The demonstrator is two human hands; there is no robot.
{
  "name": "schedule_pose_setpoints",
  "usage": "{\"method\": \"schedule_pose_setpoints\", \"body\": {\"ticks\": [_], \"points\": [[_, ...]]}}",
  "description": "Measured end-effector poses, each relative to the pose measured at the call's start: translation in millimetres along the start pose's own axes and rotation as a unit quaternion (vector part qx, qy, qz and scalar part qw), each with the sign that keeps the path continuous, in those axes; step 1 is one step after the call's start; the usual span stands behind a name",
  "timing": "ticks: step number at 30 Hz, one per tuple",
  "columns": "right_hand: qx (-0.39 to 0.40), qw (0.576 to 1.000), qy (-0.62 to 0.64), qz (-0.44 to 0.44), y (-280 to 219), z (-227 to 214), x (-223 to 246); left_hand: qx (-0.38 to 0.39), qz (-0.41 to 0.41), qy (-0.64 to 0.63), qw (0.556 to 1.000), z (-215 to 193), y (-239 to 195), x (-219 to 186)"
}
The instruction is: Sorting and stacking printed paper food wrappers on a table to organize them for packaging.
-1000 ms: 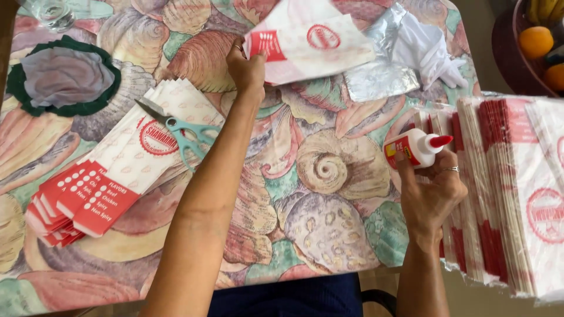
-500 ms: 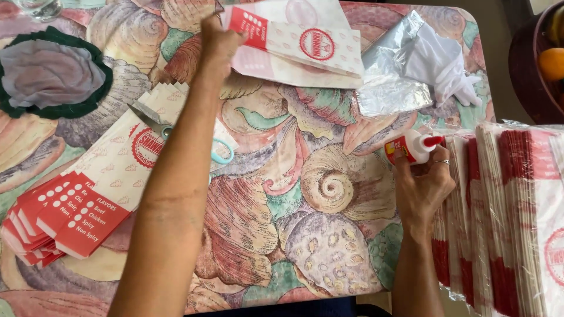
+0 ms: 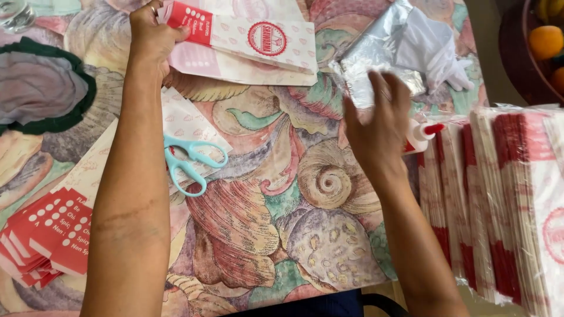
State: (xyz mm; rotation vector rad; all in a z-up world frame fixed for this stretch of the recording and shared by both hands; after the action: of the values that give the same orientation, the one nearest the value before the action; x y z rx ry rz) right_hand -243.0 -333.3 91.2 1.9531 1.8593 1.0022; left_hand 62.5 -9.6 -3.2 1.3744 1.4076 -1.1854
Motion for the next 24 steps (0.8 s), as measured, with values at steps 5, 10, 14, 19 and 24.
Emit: {"method": "schedule_pose_setpoints", "body": {"ticks": [5, 10, 14, 19, 24], "points": [[0.249, 0.939, -0.165, 0.168, 30.4, 122.9, -87.5, -0.003, -0.015, 0.01, 1.0, -2.6, -5.8, 0.2], [0.112, 0.96, -0.214, 0.142, 55.9, 118.3, -128.8, 0.02, -0.064, 0.069, 0.995, 12.2, -26.6, -18.0], [0.085, 0.98, -0.079, 0.164, 83.1, 78.1, -120.3, 0.037, -0.066, 0.054, 0.996, 53.5, -32.9, -25.8], [-0.07, 0.992, -0.1, 0.021, 97.6, 56.6, -93.2, 0.066, -0.053, 0.053, 0.995, 113.7, -51.1, -45.3], [-0.139, 0.982, -0.12, 0.043, 107.7, 48.8, -119.1, 0.05, -0.051, 0.008, 0.997, 132.6, -48.9, -40.7]]}}
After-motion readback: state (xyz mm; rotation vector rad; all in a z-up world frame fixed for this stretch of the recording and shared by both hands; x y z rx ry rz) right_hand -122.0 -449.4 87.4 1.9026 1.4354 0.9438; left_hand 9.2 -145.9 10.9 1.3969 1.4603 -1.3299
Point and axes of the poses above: each hand's wrist, its own y-axis towards the middle knuckle, its own z-axis out of the palm, x = y × z, the point moved 7 cm from there along y, towards the middle knuckle, and after that the axes turned 9 degrees about y, right-handed, at the moved point
